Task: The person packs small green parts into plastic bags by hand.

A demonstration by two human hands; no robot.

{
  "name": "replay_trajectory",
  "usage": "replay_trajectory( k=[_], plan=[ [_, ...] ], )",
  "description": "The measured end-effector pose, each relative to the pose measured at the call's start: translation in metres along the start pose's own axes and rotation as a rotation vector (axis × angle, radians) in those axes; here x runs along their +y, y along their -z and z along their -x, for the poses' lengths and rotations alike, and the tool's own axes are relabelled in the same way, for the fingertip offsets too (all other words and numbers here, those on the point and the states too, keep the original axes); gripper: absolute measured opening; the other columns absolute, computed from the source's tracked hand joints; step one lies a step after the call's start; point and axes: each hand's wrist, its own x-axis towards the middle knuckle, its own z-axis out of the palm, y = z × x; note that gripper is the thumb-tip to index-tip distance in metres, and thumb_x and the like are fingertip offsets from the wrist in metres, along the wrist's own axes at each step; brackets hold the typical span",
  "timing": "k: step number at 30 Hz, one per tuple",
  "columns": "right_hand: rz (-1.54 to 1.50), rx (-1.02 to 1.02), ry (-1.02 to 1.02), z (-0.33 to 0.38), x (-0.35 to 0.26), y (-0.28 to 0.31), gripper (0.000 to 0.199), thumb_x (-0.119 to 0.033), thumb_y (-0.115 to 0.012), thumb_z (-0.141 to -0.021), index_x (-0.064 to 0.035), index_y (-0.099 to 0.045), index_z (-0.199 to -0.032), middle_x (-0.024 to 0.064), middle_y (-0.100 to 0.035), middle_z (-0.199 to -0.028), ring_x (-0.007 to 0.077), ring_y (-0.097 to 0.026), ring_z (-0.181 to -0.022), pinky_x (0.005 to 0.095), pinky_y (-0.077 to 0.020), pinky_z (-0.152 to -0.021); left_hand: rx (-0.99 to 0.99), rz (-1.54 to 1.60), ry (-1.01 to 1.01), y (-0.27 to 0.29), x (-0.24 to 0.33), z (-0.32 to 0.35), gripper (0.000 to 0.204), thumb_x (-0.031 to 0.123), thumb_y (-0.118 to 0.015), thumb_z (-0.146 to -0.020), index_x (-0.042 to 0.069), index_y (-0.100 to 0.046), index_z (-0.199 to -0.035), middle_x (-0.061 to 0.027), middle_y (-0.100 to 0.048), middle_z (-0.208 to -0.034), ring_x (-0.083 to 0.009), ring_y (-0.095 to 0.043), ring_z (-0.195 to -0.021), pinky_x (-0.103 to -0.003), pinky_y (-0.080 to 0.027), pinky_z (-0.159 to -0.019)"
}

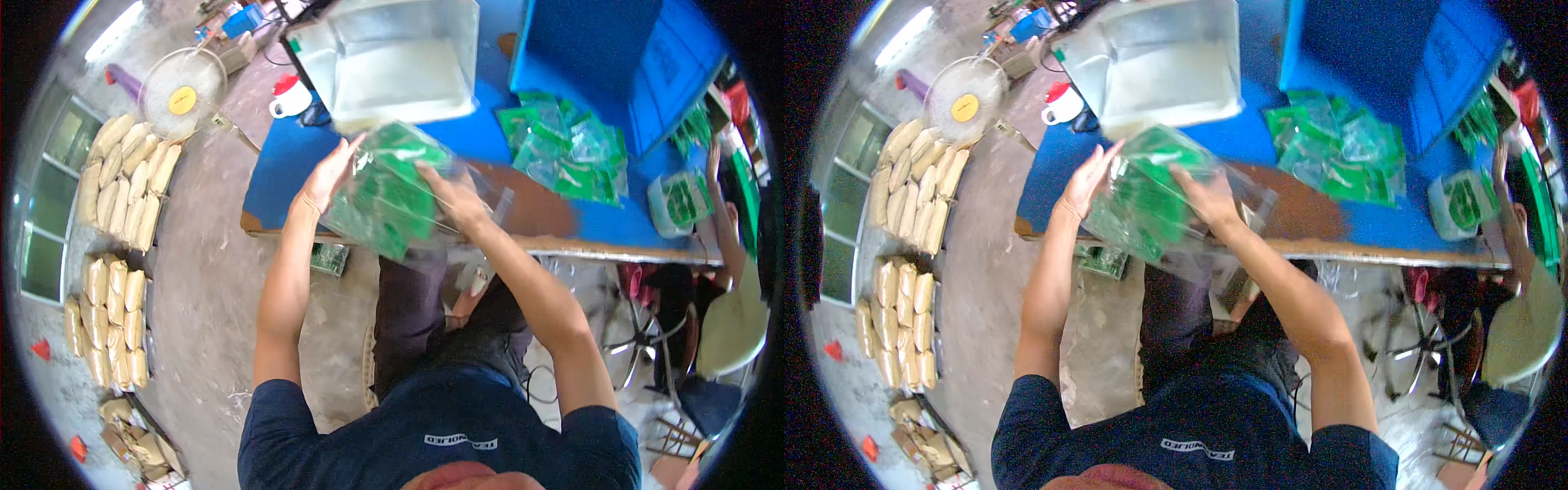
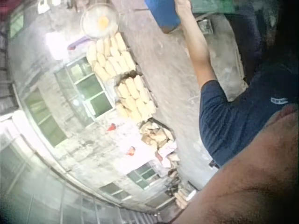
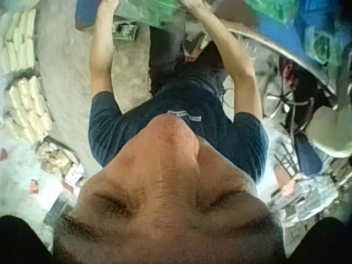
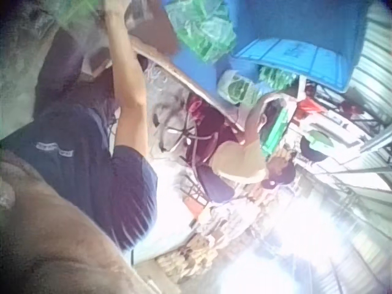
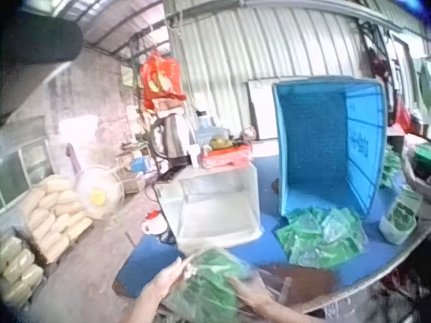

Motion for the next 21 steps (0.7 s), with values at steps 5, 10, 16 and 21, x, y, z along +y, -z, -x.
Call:
replay_trajectory(
  k=[5,10,16,21],
  plan=[
    [-0.391,0.005,0.042,-0.012,0.042,0.013,0.078,-0.05,-0.073,-0.086,0.0115,-0.049,-0.129,0.0204,-0.063,-0.122,0.0247,-0.066,-0.102,0.0325,-0.0567,-0.082,0.018,0.088,0.057,0.002,-0.003,-0.005,0.063,0.047,-0.03,-0.107,0.005,-0.03,-0.155,-0.0085,-0.03,-0.16,-0.0201,-0.027,-0.147,-0.034,-0.014,-0.122],
    [-0.238,0.163,0.156,-0.012,0.053,-0.005,0.048,-0.035,-0.077,-0.089,0.0058,-0.064,-0.11,0.0068,-0.069,-0.087,0.012,-0.06,-0.08,0.0272,-0.0496,-0.069,0.0,0.094,0.059,-0.011,0.006,-0.004,0.057,0.041,-0.038,-0.107,0.009,-0.036,-0.153,-0.0022,-0.032,-0.159,-0.016,-0.029,-0.145,-0.031,-0.02,-0.119],
    [-0.202,0.039,0.126,0.016,0.023,-0.009,0.05,-0.031,-0.075,-0.09,0.0103,-0.061,-0.114,0.0128,-0.072,-0.094,0.0137,-0.063,-0.079,0.0283,-0.0517,-0.069,0.008,0.024,0.042,-0.005,-0.01,-0.007,0.057,0.035,-0.038,-0.107,0.005,-0.032,-0.154,-0.0062,-0.027,-0.161,-0.0169,-0.027,-0.146,-0.032,-0.018,-0.122],
    [-0.493,-0.24,0.022,0.027,0.037,0.018,0.061,-0.021,-0.073,-0.091,0.0084,-0.045,-0.136,0.0203,-0.068,-0.113,0.0178,-0.067,-0.087,0.0291,-0.0584,-0.069,0.06,-0.106,0.08,-0.011,-0.004,-0.001,0.061,0.032,-0.044,-0.104,0.005,-0.025,-0.156,-0.0069,-0.025,-0.162,-0.0189,-0.024,-0.148,-0.034,-0.018,-0.122]
  ],
)
